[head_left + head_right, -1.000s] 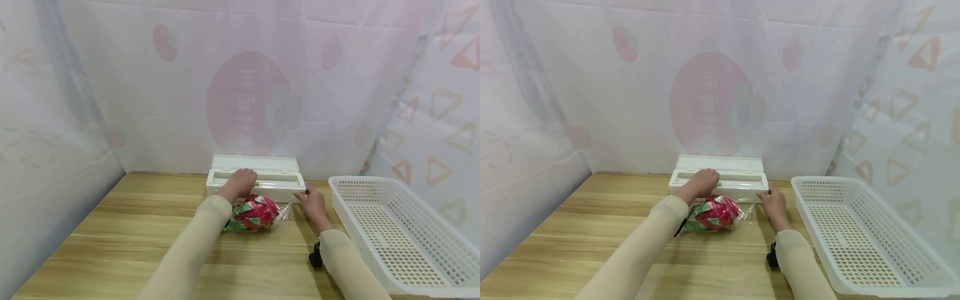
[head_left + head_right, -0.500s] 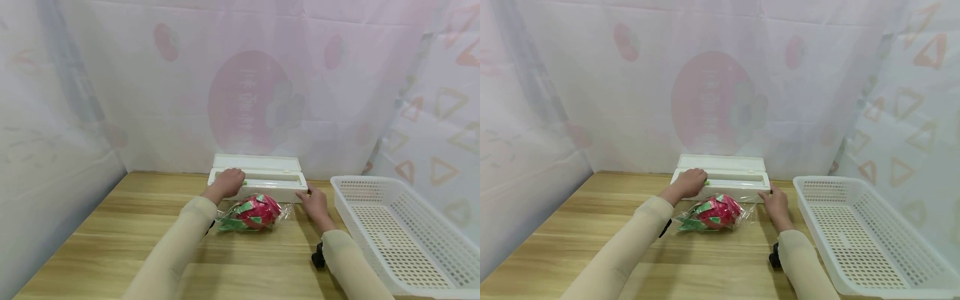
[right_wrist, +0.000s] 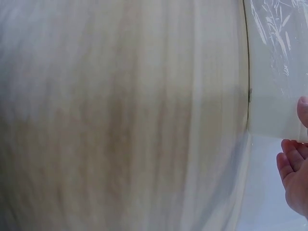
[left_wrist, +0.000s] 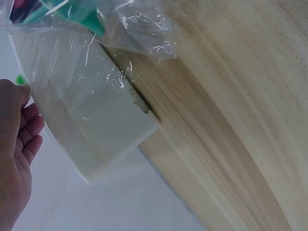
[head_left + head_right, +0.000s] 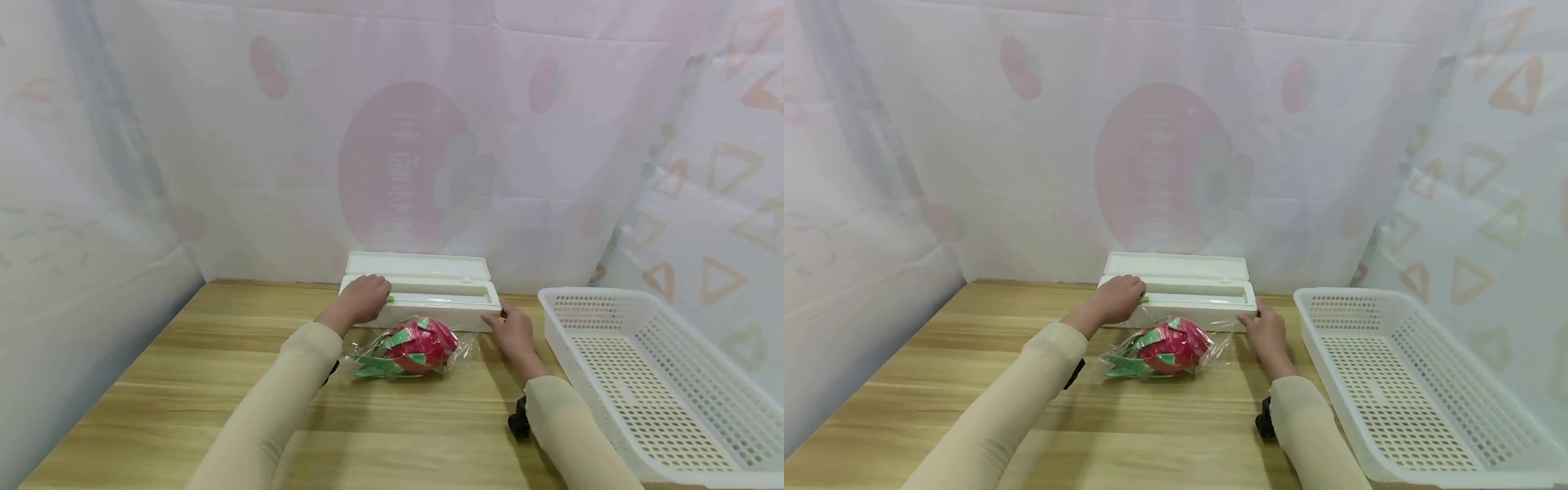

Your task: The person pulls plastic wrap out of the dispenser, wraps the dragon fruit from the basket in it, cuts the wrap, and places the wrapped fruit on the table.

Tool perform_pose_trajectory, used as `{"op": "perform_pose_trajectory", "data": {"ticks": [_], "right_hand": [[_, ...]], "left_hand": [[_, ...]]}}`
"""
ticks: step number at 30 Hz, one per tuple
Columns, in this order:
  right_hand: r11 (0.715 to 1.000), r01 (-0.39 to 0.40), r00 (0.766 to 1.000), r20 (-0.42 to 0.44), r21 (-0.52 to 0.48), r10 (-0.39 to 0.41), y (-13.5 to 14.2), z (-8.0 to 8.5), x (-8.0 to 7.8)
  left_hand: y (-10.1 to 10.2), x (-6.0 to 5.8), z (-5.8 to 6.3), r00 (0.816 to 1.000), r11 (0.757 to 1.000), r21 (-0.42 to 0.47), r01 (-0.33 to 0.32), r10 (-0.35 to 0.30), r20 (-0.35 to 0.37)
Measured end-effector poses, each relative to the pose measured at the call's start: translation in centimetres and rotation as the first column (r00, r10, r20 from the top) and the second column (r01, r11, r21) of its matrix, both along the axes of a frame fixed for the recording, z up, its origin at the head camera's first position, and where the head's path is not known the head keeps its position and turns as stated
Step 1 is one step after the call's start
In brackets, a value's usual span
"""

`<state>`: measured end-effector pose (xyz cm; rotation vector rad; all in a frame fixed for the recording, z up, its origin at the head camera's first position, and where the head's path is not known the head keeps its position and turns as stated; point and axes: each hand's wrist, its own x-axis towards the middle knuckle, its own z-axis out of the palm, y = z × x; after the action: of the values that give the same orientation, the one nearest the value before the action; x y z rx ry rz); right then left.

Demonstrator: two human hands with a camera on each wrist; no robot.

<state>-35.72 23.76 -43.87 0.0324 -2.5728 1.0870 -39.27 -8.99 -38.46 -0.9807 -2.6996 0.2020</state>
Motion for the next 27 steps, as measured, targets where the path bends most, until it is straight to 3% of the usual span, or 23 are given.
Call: {"op": "perform_pose_trajectory", "data": {"ticks": [15, 27], "right_hand": [[1.000, -0.006, 1.000, -0.003, 0.022, 0.006, 0.0, 0.0, 0.1], [1.000, -0.008, 1.000, -0.003, 0.019, 0.008, 0.3, 0.0, -0.2]], "left_hand": [[-1.3, 0.0, -0.5, 0.998, 1.000, 0.004, 0.024, -0.024, -0.051], [-2.2, -0.1, -0.5, 0.999, 0.999, 0.036, 0.033, -0.033, -0.020]]}}
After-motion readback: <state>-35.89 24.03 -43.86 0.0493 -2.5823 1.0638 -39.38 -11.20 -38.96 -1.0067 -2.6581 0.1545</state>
